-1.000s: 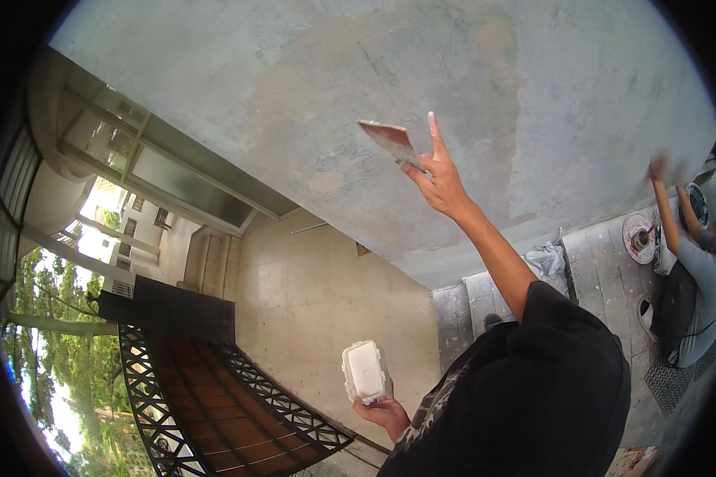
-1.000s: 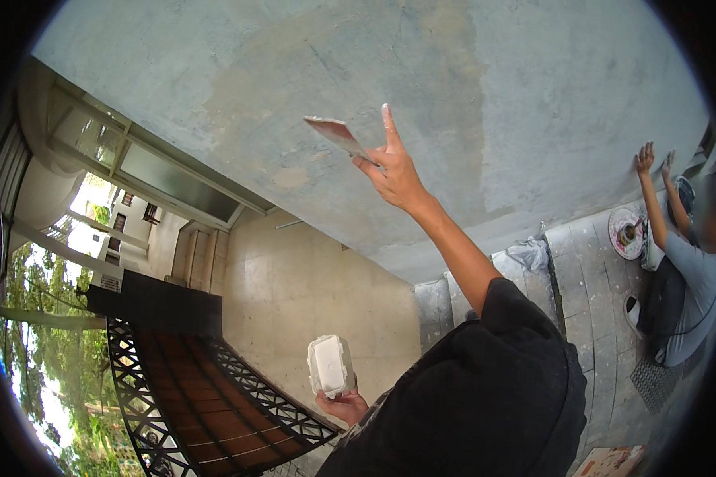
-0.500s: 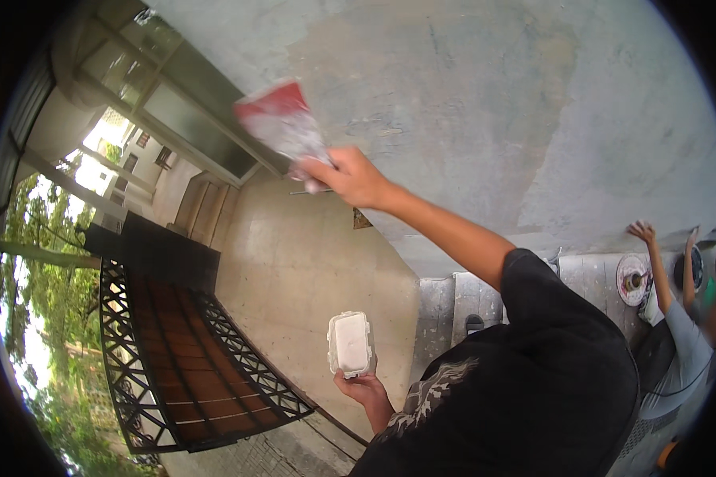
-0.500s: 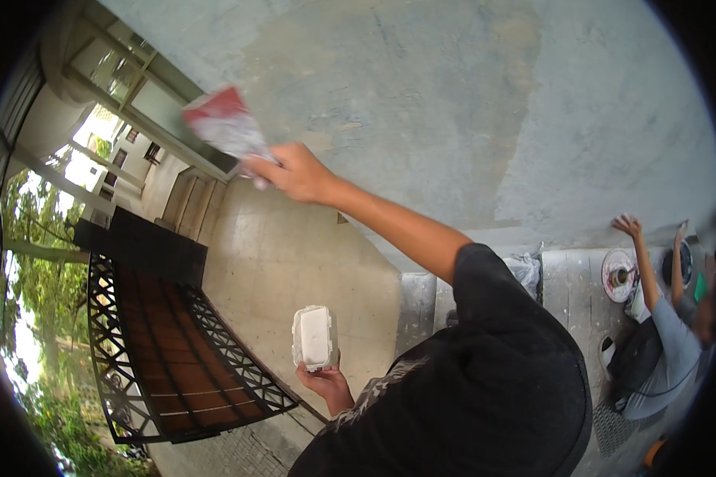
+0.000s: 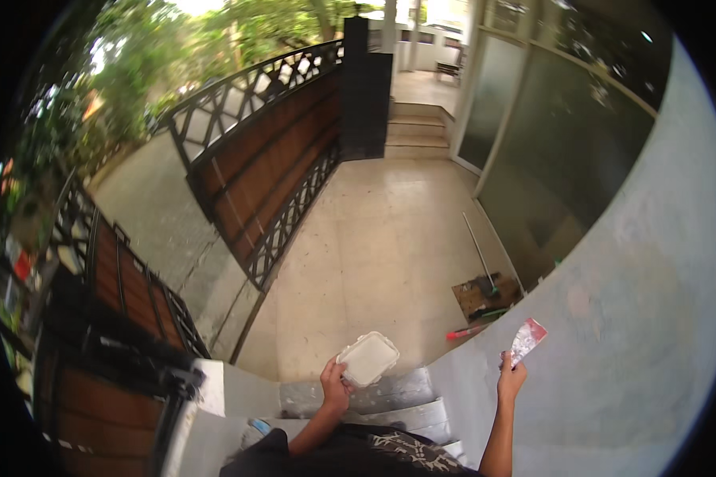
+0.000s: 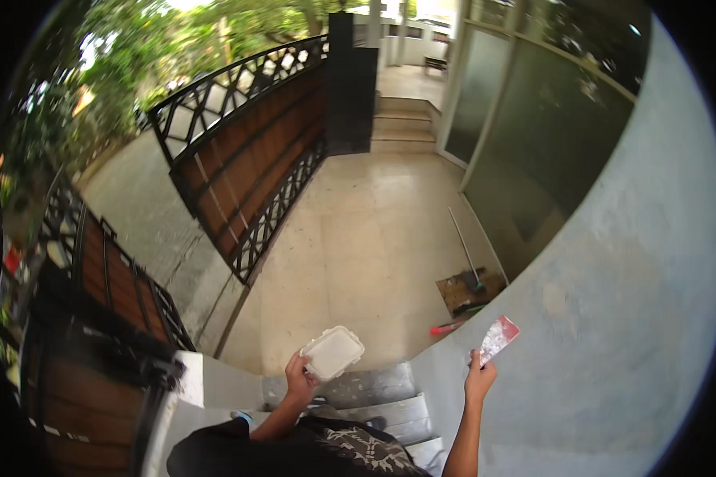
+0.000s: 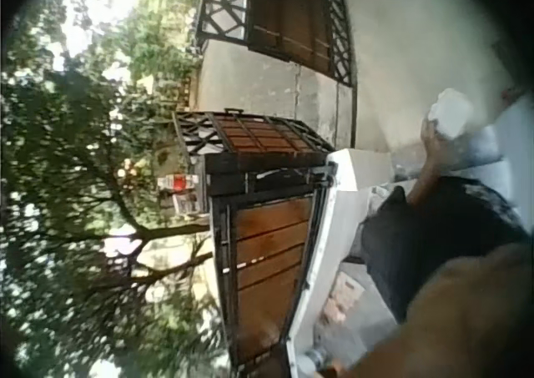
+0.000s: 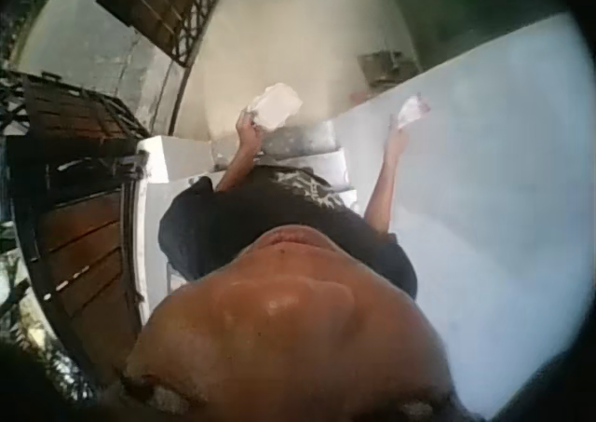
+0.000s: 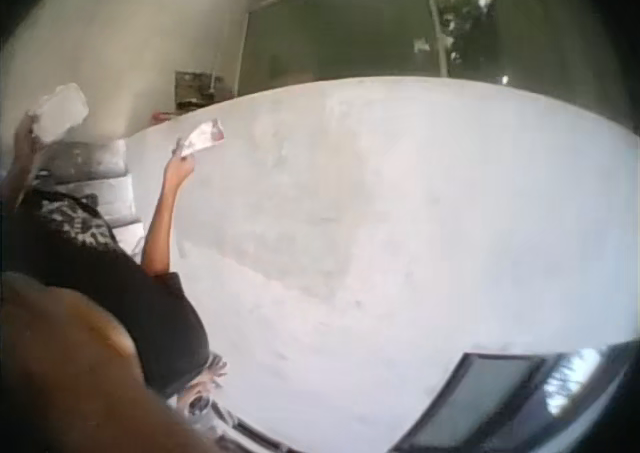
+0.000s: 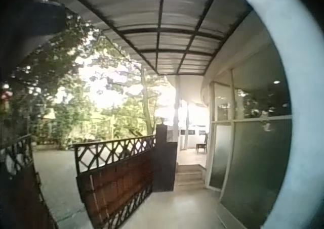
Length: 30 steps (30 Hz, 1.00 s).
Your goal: The person applies filler putty to a concrete wall using a scraper tool.
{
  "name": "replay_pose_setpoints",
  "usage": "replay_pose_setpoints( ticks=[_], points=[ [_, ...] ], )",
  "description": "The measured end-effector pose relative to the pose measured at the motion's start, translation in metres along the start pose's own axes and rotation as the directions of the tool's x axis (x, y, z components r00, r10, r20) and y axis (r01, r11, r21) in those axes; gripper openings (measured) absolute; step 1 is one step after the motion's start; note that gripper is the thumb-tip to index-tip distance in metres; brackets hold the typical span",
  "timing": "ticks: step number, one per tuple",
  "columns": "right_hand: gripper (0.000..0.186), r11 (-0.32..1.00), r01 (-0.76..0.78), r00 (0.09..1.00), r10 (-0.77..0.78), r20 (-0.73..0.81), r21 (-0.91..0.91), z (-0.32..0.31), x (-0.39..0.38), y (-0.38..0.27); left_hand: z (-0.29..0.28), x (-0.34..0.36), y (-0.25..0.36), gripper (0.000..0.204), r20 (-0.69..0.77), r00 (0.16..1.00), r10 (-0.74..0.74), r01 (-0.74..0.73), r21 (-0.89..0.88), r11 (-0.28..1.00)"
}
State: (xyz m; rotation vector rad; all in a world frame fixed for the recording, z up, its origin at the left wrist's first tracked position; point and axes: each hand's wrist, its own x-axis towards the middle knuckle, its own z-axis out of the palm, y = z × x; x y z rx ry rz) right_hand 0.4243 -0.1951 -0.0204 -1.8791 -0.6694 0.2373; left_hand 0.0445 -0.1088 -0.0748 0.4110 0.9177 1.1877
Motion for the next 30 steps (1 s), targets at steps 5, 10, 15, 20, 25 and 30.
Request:
replay_pose_setpoints(
  ticks=[5, 10, 15, 20, 25, 30],
  points=[
    [0.034, 0.983, 0.160, 0.973, -0.142, 0.180, -0.090, 0.008, 0.028, 0.018, 0.060, -0.019, -0.001, 0.043, -0.081, 0.995, 0.057, -0.063, -0.085, 0.994],
    [0.037, 0.685, 0.317, 0.894, 0.015, 0.448, -0.656, 0.022, -0.036, 0.277, 0.076, -0.010, 0.001, 0.047, 0.006, 0.999, 0.047, -0.046, -0.124, 0.991],
    [0.039, 0.588, 0.252, 0.727, 0.409, 0.552, -0.768, -0.006, -0.042, 0.281, 0.056, -0.016, 0.005, 0.047, -0.040, 0.999, 0.007, -0.010, -0.065, 0.998],
    [0.038, 0.531, 0.278, 0.767, 0.380, 0.518, -0.800, -0.025, -0.055, 0.286, 0.029, -0.027, 0.009, 0.046, -0.106, 0.994, 0.022, -0.024, -0.018, 1.000],
    [0.038, 0.501, 0.179, 0.833, 0.381, 0.401, -0.847, -0.042, -0.101, 0.299, 0.032, -0.018, 0.018, 0.047, -0.074, 0.997, -0.008, 0.005, -0.046, 0.999],
    [0.033, 0.756, -0.098, 0.961, 0.241, 0.137, -0.647, -0.031, -0.107, 0.296, 0.046, 0.011, 0.035, 0.047, 0.084, 0.996, -0.015, 0.015, 0.000, 1.000]
  ],
)
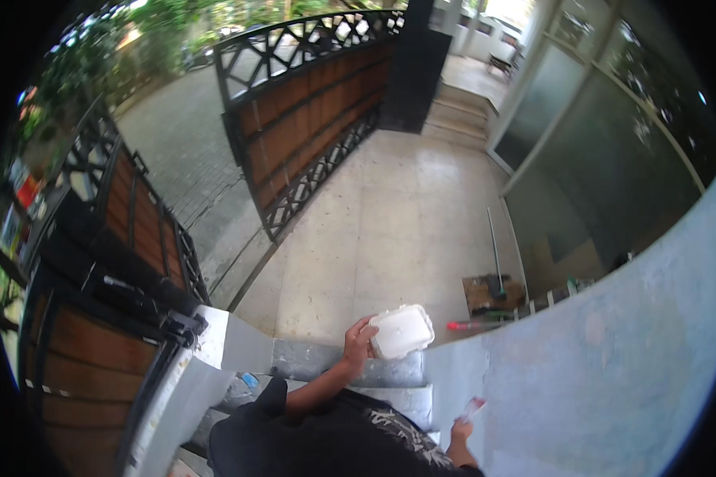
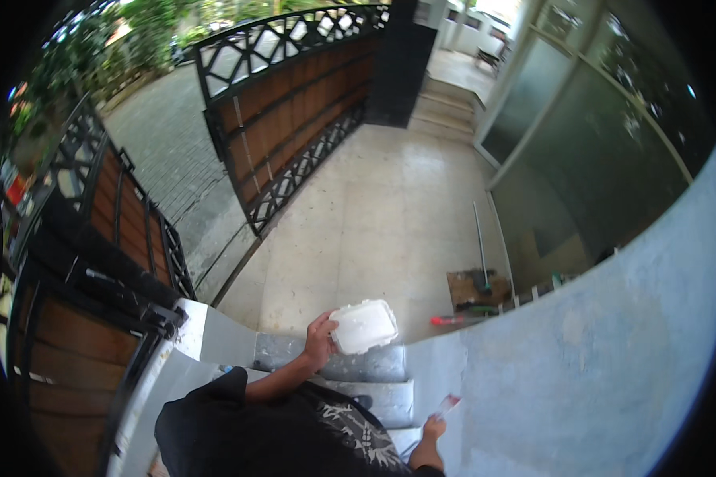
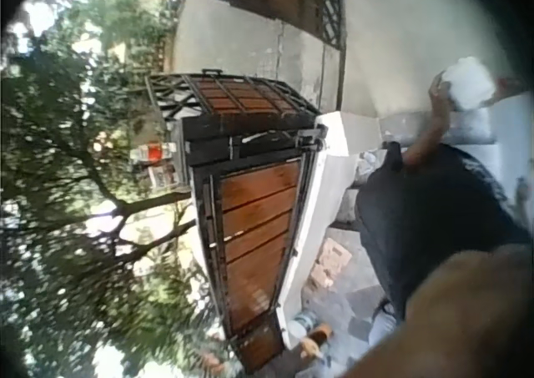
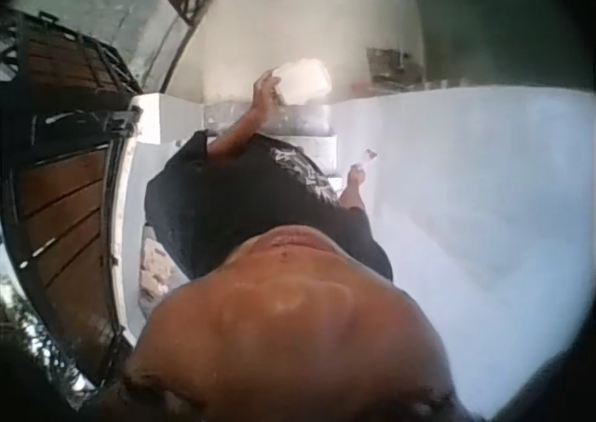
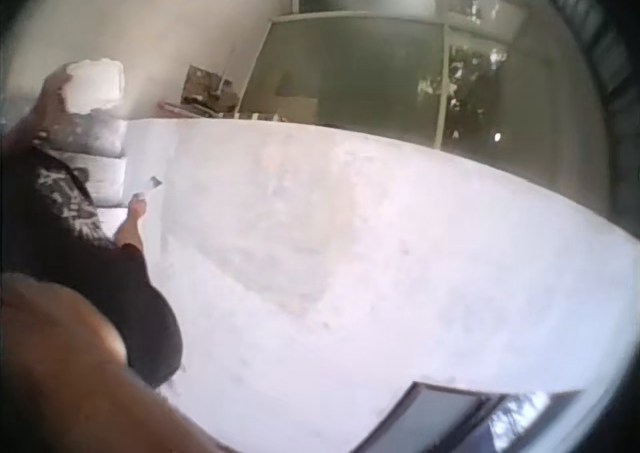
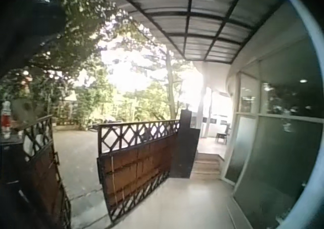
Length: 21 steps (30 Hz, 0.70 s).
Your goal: The person applies filler putty to a concrete wall using a scraper tool.
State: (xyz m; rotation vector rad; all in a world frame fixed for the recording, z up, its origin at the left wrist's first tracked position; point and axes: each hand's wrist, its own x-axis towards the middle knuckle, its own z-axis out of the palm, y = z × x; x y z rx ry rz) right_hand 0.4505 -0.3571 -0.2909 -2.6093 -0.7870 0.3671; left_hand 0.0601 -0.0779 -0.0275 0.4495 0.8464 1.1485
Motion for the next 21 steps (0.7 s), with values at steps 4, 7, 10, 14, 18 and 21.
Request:
replay_pose_setpoints(
  ticks=[4, 7, 10, 14, 18, 21],
  points=[
    [0.032, 0.991, -0.134, 0.985, 0.133, -0.108, 0.002, 0.018, 0.002, -0.040, 0.010, 0.006, 0.003, 0.047, 0.083, 0.995, -0.046, 0.044, 0.030, 0.999],
    [0.031, 0.964, -0.195, 0.978, 0.206, -0.045, 0.181, 0.025, -0.036, -0.062, 0.008, 0.009, -0.004, 0.047, 0.101, 0.993, -0.060, 0.062, -0.012, 0.998],
    [0.037, 0.953, -0.303, 0.953, 0.303, -0.015, 0.027, 0.031, -0.093, -0.064, 0.006, 0.003, -0.008, 0.047, 0.099, 0.990, -0.099, 0.102, -0.024, 0.994],
    [0.043, 0.920, -0.387, 0.911, 0.391, 0.130, -0.059, 0.046, -0.171, -0.011, -0.007, -0.001, -0.012, 0.047, 0.143, 0.972, -0.188, 0.185, 0.035, 0.982],
    [0.051, 0.707, -0.707, 0.704, 0.707, -0.073, 0.025, 0.065, -0.238, 0.010, -0.001, 0.006, -0.012, 0.047, 0.203, 0.932, -0.300, 0.268, 0.172, 0.948],
    [0.043, 0.804, -0.571, 0.728, 0.590, -0.350, 0.169, 0.091, -0.277, 0.023, 0.000, 0.014, 0.004, 0.046, 0.262, 0.884, -0.387, 0.340, 0.209, 0.917]
  ],
)
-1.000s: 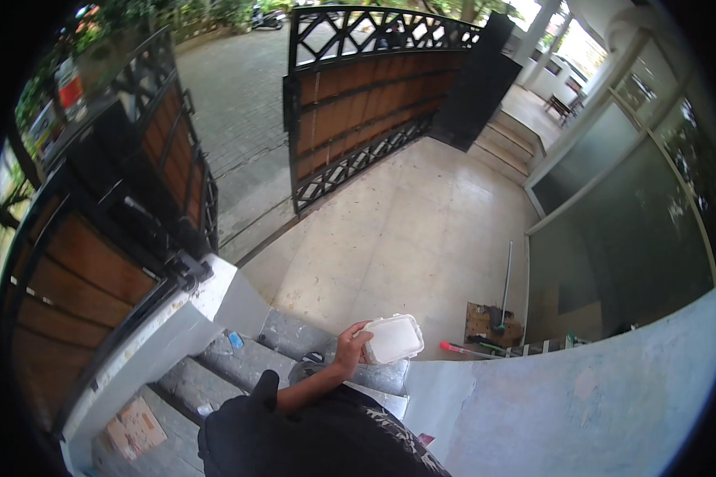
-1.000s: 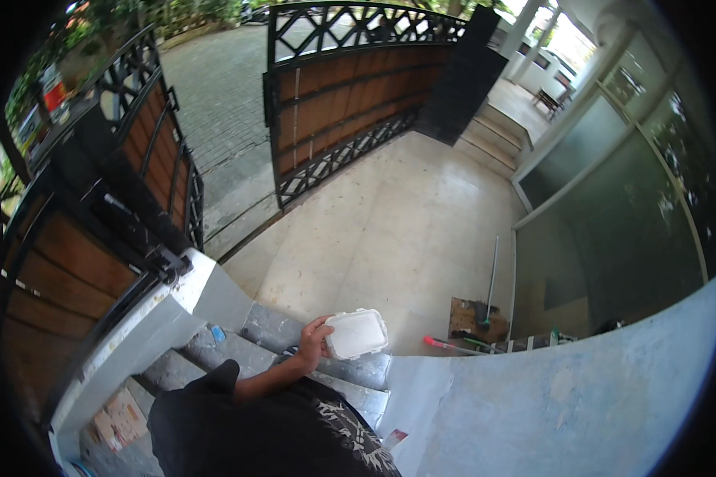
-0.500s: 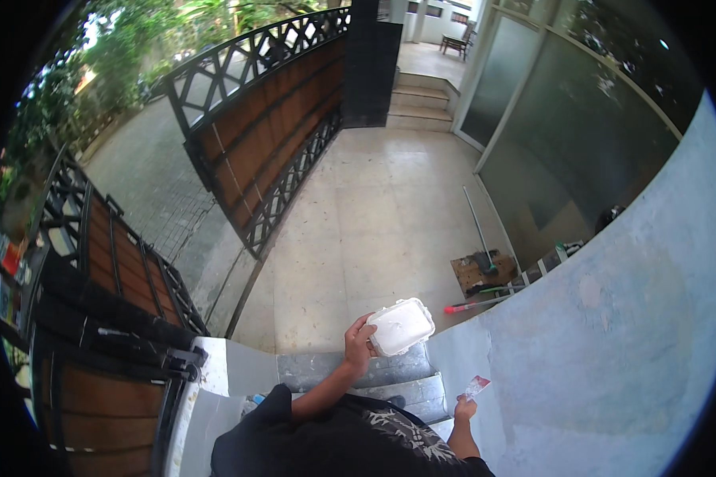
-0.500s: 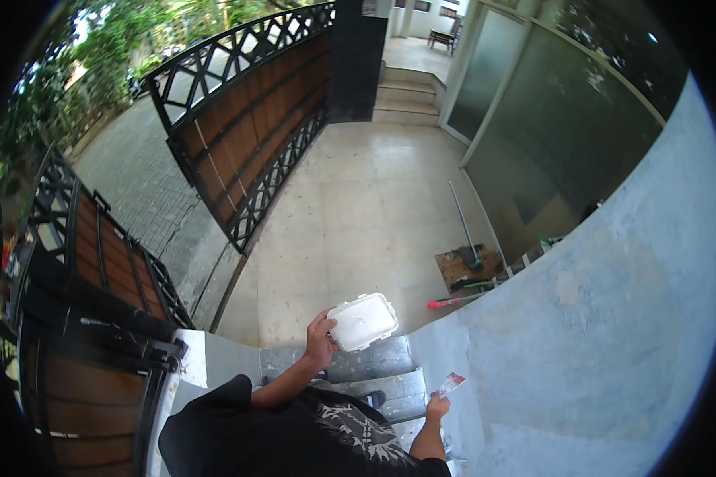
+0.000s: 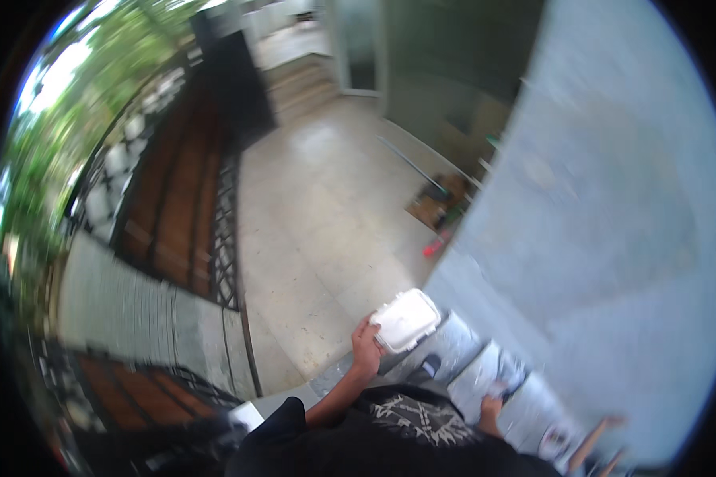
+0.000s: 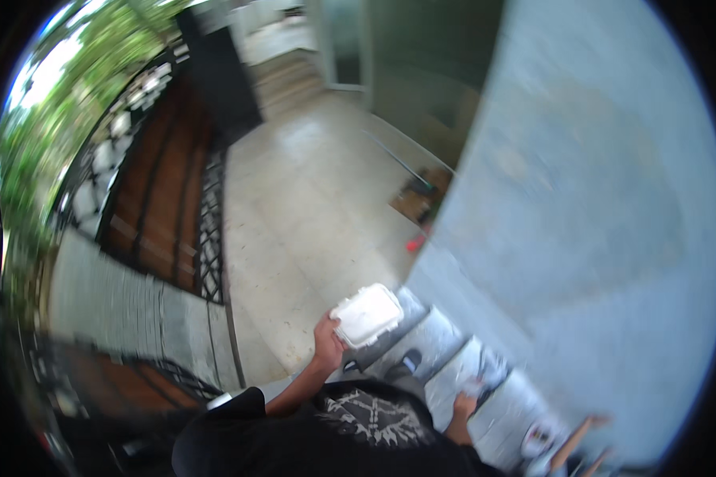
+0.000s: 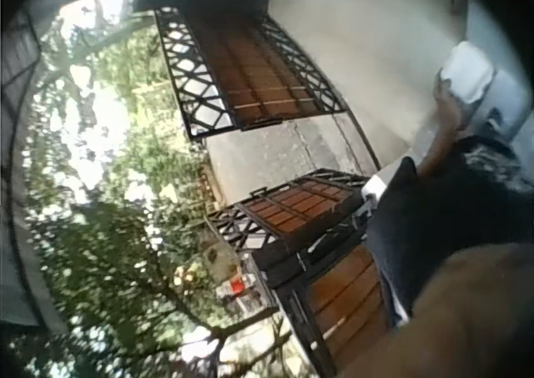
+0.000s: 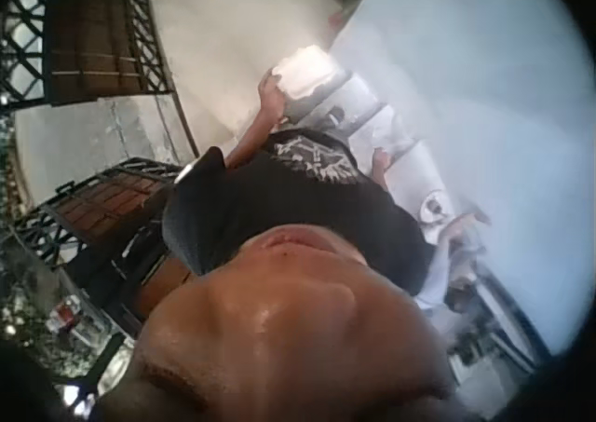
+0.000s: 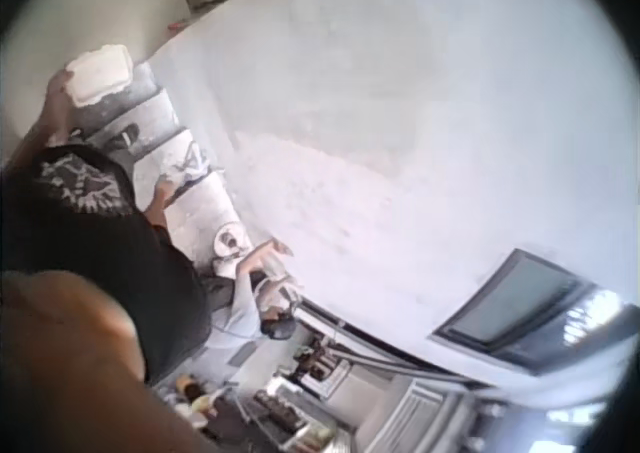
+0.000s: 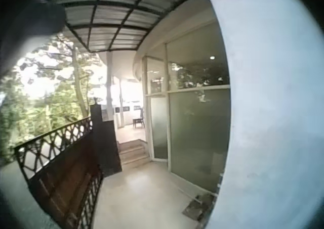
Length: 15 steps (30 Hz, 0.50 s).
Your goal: The person applies filler putty to a concrete wall using a scraper tool.
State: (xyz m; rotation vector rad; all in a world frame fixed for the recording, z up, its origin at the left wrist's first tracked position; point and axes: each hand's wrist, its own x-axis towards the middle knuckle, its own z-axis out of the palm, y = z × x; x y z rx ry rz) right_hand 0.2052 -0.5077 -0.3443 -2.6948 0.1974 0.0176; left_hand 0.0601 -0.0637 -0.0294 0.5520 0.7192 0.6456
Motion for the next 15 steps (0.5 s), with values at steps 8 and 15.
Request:
replay_pose_setpoints(
  ticks=[8, 15],
  points=[
    [0.044, 0.982, -0.168, 0.984, 0.172, -0.042, 0.088, -0.012, -0.104, -0.054, -0.003, 0.014, 0.025, 0.052, 0.320, 0.940, -0.116, 0.068, 0.158, 0.985],
    [0.037, 0.927, -0.180, 0.976, 0.209, -0.054, 0.328, -0.087, -0.141, -0.157, -0.003, 0.010, 0.044, 0.058, 0.434, 0.885, -0.170, 0.091, 0.198, 0.976]
  ],
)
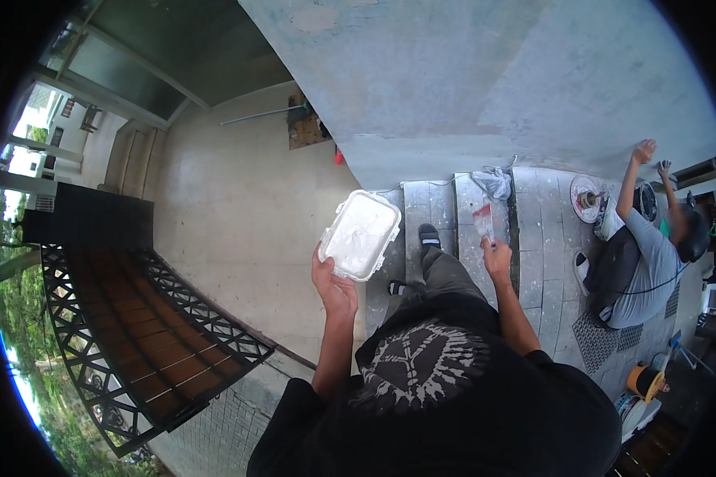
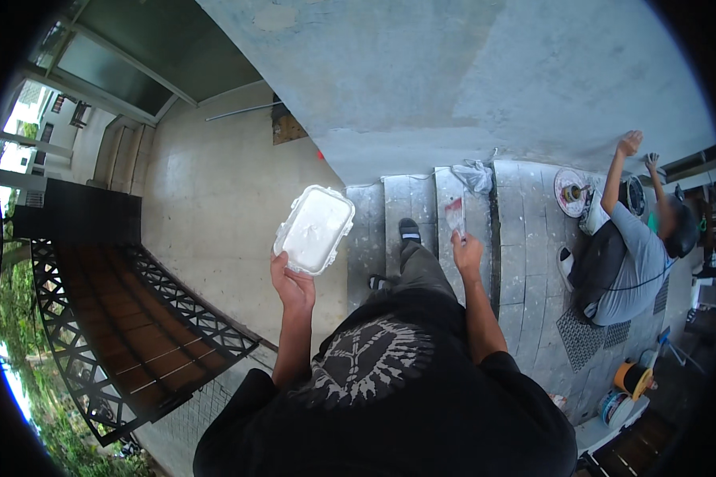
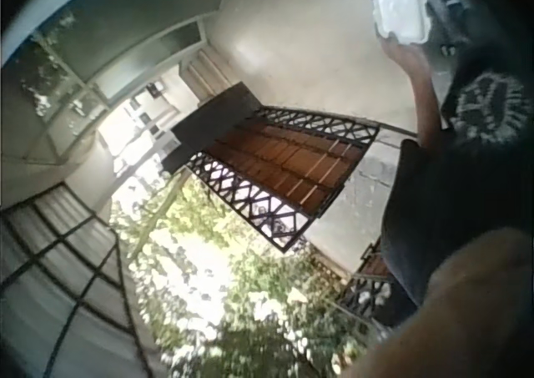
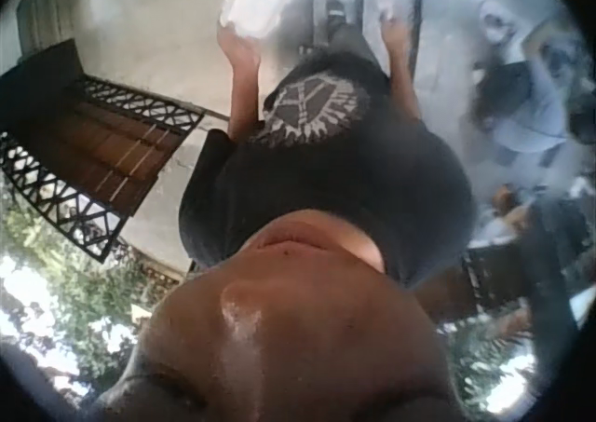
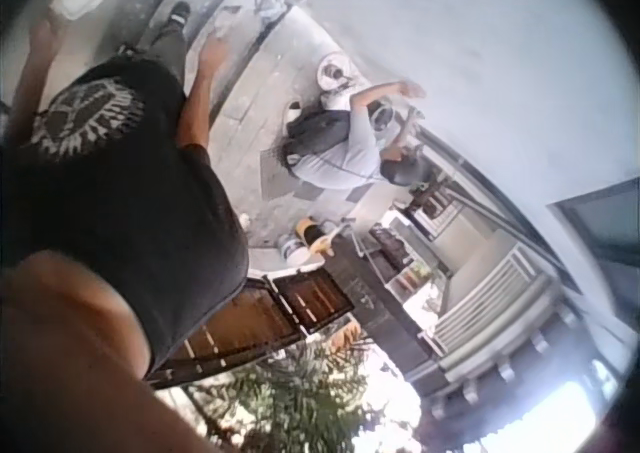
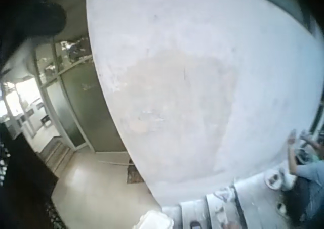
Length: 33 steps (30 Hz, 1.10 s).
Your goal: The person applies filler putty to a concrete wall using a scraper tool.
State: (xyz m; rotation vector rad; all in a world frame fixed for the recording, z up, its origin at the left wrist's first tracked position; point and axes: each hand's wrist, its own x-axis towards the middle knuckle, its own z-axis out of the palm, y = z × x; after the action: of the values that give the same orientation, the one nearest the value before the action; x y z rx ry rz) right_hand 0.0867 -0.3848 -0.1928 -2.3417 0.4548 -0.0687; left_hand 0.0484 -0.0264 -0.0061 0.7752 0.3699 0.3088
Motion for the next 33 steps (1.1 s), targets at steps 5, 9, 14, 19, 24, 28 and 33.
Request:
replay_pose_setpoints(
  ticks=[5, 9, 14, 19, 24, 28, 33],
  points=[
    [0.033, 0.942, 0.144, 0.989, -0.135, -0.052, 0.302, -0.044, 0.007, -0.130, -0.005, -0.007, 0.010, 0.060, 0.009, 1.000, -0.006, 0.006, 0.048, 0.999],
    [0.026, 0.799, 0.231, 0.967, -0.253, -0.037, 0.555, -0.075, 0.005, -0.206, -0.007, -0.004, 0.012, 0.058, 0.008, 1.000, 0.014, -0.014, 0.048, 0.999],
    [0.025, 0.754, 0.261, 0.880, -0.443, 0.173, 0.603, -0.091, -0.019, -0.263, -0.011, -0.003, 0.008, 0.057, -0.006, 0.999, 0.048, -0.048, 0.036, 0.998],
    [0.018, 0.672, 0.522, 0.656, -0.710, 0.256, 0.526, -0.084, -0.031, -0.295, -0.006, -0.003, 0.003, 0.055, -0.034, 0.994, 0.100, -0.101, -0.030, 0.994],
    [0.015, 0.574, 0.692, 0.547, -0.813, 0.201, 0.438, -0.087, -0.023, -0.315, -0.004, -0.006, 0.001, 0.054, -0.085, 0.986, 0.146, -0.148, -0.017, 0.989],
    [0.013, 0.535, 0.780, 0.514, -0.844, 0.155, 0.326, -0.092, -0.007, -0.327, -0.010, -0.004, 0.001, 0.053, -0.075, 0.979, 0.188, -0.183, 0.066, 0.981],
    [0.012, 0.429, 0.829, 0.377, -0.903, 0.208, 0.358, -0.085, 0.008, -0.333, -0.011, -0.004, 0.003, 0.052, -0.052, 0.978, 0.203, -0.197, 0.114, 0.974]
  ],
)
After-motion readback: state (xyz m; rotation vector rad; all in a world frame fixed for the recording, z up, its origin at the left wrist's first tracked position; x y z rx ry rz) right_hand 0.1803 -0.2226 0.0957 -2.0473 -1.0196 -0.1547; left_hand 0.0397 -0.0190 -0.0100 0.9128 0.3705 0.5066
